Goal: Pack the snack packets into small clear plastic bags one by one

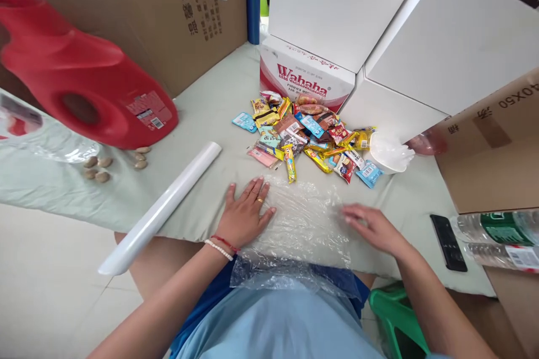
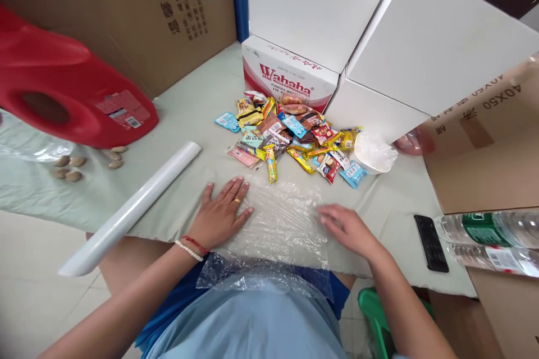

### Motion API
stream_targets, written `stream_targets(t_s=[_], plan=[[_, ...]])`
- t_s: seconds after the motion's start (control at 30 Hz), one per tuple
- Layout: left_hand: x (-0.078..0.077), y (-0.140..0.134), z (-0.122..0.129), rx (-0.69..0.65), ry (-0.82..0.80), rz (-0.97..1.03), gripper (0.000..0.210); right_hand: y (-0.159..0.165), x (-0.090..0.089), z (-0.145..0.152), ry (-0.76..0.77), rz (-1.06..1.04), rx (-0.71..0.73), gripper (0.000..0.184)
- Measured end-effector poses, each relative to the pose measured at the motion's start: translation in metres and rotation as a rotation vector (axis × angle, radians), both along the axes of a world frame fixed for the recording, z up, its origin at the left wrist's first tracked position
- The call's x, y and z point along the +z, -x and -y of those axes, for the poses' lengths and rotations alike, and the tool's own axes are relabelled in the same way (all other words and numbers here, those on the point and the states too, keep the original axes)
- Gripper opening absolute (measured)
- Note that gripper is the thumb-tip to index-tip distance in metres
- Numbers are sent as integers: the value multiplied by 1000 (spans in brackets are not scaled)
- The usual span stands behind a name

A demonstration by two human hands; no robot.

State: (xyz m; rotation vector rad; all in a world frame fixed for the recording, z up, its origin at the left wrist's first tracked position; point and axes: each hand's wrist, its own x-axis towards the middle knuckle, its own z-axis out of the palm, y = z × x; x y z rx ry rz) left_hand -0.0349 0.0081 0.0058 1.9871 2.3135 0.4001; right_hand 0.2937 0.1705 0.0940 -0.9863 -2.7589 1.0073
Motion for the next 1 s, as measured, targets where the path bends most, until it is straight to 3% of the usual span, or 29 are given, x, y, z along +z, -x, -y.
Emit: stream_targets(t_s=[0.2,0.27,0.33,0.43,0.53,0.63,0.73,0.8,0.87,1.0], plan=[[-1,0,1,-4,6,2,64,178,-10,-71,-436,68,-215,40],[-2,1,2,-2,-11,11,64,219,-16,-79,-473,117,-260,46],[-2,1,3,2,-30,22,65,240,-21,-83,-456,163,-283,42],[-2,1,4,2,-50,42,65,237,-26,-91,-429,185,-310,24],[-2,1,4,-4,-62,64,65,205,-24,-101,-447,174,-322,17],[-3,2,4,2,-66,76,65,158,-15,-102,-440,20,-341,12],[-4,2,4,-1,-68,86,65,117,-3,-83,-340,-196,-318,16],[-5,3,3,-5,-69,89,65,101,3,-59,-297,-262,-183,20],[-5,3,3,-5,-66,90,65,96,3,-34,-308,-282,39,19],[-3,2,2,-1,-57,78,65,104,-14,2,-423,-151,408,26]])
